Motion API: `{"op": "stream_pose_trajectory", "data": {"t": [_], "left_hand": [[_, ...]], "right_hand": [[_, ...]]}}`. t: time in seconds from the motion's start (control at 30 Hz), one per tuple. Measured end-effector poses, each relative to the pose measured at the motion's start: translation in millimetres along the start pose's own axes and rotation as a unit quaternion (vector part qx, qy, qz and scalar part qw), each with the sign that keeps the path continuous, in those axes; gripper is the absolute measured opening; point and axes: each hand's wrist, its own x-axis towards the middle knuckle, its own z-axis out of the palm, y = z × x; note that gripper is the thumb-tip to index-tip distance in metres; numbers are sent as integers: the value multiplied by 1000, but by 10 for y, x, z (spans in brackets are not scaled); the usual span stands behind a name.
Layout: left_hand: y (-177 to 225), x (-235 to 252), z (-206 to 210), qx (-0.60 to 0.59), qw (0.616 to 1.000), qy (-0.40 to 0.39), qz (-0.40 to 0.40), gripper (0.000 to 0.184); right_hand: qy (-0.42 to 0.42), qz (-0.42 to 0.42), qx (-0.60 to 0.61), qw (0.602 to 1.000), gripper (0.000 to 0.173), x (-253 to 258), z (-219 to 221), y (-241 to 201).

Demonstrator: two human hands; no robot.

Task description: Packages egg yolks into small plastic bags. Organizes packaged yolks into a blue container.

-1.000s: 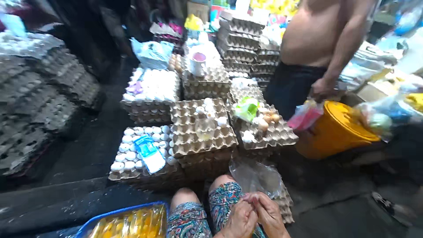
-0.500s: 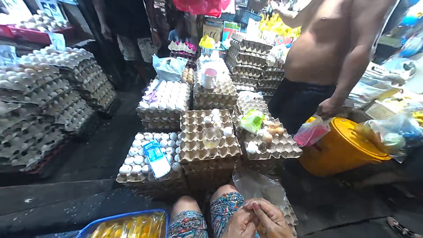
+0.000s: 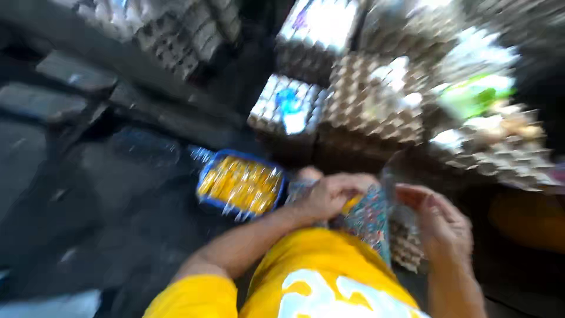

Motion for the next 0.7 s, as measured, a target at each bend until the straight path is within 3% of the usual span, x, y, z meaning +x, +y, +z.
{"op": "stream_pose_trajectory", "data": {"t": [0.2, 0.4, 0.57, 0.7], "left_hand": [[-288, -723, -787, 10, 969, 93, -228, 25], [-991, -1426, -1438, 107, 895, 187, -390, 30], [-1706, -1968, -1702, 151, 792, 329, -492, 31], [-2170, -2388, -1852, 33, 684, 519, -511, 36]], "right_hand": [[-101, 89, -28, 990, 30, -158, 112, 310], [-159, 186, -82, 966, 33, -177, 201, 563], [-184, 245, -153, 939, 36, -182, 240, 745], [-176, 285, -168, 927, 36, -189, 237, 853]]}}
